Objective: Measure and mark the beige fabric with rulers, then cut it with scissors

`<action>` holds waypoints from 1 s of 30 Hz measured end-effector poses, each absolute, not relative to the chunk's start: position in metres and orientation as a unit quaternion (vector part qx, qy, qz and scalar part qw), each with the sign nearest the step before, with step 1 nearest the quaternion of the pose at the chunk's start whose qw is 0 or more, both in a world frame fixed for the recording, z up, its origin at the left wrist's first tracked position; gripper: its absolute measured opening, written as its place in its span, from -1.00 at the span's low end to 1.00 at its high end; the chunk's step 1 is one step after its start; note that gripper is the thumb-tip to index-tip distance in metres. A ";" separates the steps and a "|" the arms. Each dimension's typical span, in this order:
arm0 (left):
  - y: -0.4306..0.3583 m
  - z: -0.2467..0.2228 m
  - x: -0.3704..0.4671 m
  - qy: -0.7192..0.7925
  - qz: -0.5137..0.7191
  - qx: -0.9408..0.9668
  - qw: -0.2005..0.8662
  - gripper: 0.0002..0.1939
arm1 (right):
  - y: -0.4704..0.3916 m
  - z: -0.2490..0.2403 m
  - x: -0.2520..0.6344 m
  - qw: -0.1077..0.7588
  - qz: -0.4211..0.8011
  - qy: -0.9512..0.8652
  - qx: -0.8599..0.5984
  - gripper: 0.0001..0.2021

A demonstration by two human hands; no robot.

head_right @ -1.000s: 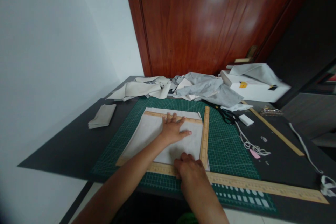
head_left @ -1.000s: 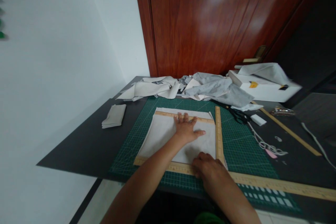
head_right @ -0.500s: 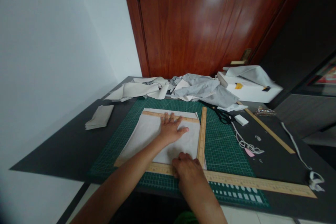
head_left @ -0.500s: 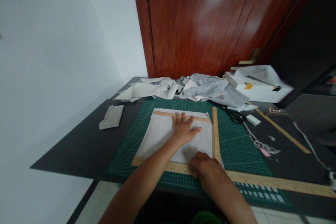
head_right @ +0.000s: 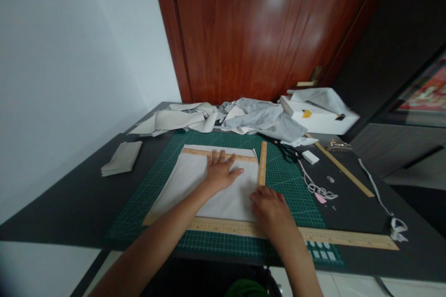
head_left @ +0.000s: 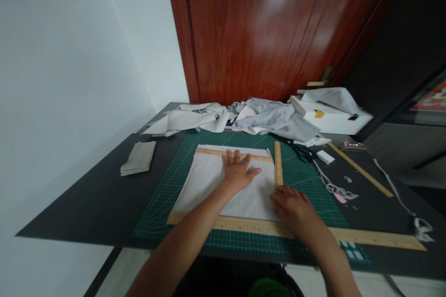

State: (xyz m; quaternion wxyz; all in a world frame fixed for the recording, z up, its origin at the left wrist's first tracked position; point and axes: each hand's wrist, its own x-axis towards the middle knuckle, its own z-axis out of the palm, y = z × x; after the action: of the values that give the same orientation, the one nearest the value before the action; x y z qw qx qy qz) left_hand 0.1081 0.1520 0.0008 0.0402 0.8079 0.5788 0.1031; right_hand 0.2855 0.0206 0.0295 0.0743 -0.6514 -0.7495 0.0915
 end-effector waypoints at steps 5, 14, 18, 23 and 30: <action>0.153 0.000 0.108 0.579 0.102 0.808 0.038 -0.12 | 0.024 0.005 0.315 0.103 0.068 -0.739 -0.662 -0.63; 0.156 -0.001 0.112 0.579 0.097 0.809 0.029 -0.11 | 0.023 0.011 0.345 0.136 -0.075 -0.667 -0.729 -0.68; 0.155 0.000 0.113 0.586 0.097 0.804 0.029 -0.04 | 0.013 0.039 0.321 0.213 0.068 -0.738 -0.637 -0.79; 0.155 0.003 0.114 0.583 0.083 0.808 0.022 -0.10 | -0.003 0.056 0.249 0.120 0.160 -0.818 -0.540 -0.83; 0.154 0.005 0.115 0.581 0.077 0.810 0.020 -0.16 | -0.022 0.051 0.176 0.029 0.123 -0.827 -0.547 -0.81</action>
State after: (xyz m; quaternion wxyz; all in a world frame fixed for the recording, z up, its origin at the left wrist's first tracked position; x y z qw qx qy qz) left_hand 0.1149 0.1537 0.0053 0.0197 0.8102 0.5807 0.0769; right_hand 0.1756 -0.0219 0.0512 0.0288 -0.5471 -0.8274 0.1231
